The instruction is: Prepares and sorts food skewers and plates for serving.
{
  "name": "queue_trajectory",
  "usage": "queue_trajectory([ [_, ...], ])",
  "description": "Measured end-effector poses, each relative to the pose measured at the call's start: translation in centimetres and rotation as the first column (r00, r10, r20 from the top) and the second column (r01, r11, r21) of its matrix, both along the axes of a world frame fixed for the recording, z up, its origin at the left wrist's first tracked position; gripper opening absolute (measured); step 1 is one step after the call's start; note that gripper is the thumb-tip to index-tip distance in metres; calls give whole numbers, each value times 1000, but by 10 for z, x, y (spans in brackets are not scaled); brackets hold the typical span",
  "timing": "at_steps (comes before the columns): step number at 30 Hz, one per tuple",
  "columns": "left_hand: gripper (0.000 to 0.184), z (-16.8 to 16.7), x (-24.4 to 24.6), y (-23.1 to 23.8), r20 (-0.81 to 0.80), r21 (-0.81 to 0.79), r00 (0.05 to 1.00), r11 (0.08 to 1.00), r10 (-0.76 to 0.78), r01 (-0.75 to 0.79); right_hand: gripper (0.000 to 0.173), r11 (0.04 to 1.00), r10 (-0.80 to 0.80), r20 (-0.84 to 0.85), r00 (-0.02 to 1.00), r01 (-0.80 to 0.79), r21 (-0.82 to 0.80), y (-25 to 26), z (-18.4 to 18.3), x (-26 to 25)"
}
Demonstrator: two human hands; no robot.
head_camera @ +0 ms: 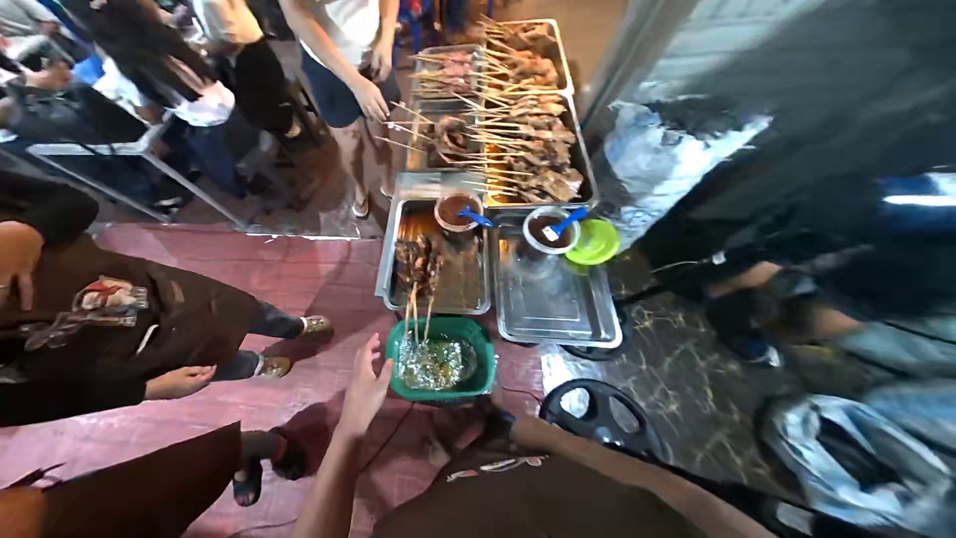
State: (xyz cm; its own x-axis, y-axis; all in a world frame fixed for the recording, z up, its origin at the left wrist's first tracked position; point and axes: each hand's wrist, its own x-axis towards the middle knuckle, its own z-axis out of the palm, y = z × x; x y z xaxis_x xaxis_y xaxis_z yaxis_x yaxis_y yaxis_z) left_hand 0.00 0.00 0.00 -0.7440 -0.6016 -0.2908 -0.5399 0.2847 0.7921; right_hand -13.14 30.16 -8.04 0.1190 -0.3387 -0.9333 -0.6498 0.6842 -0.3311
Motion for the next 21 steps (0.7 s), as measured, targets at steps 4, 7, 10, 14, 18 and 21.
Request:
queue_trajectory([
  [4, 62, 3, -36, 0, 135, -37, 991, 999, -4, 9, 39, 908, -303, 116, 946, 323, -266, -24, 65, -112],
  [7, 65, 6, -72, 3, 330, -14, 944, 1000, -12, 18, 51, 718, -593, -104, 798, 466, -516, -74, 127, -213],
  [10, 66, 1, -107, 1, 457, -94, 889, 995, 13, 34, 78, 568, -753, -154, 640, 514, -642, -135, 105, -278],
  [14, 57, 5, -160, 6, 528, -220, 849, 969, 18, 116, 92, 333, -851, 51, 523, 612, -718, -187, 43, -310],
  [18, 64, -5, -185, 53, 663, -37, 737, 978, -131, 207, 62, 147, -888, 168, 428, 611, -778, -206, 26, -317],
  [21, 70, -34, -181, 64, 757, -34, 651, 991, -60, 131, 43, 321, -812, -35, 583, 397, -860, -215, 27, -338],
])
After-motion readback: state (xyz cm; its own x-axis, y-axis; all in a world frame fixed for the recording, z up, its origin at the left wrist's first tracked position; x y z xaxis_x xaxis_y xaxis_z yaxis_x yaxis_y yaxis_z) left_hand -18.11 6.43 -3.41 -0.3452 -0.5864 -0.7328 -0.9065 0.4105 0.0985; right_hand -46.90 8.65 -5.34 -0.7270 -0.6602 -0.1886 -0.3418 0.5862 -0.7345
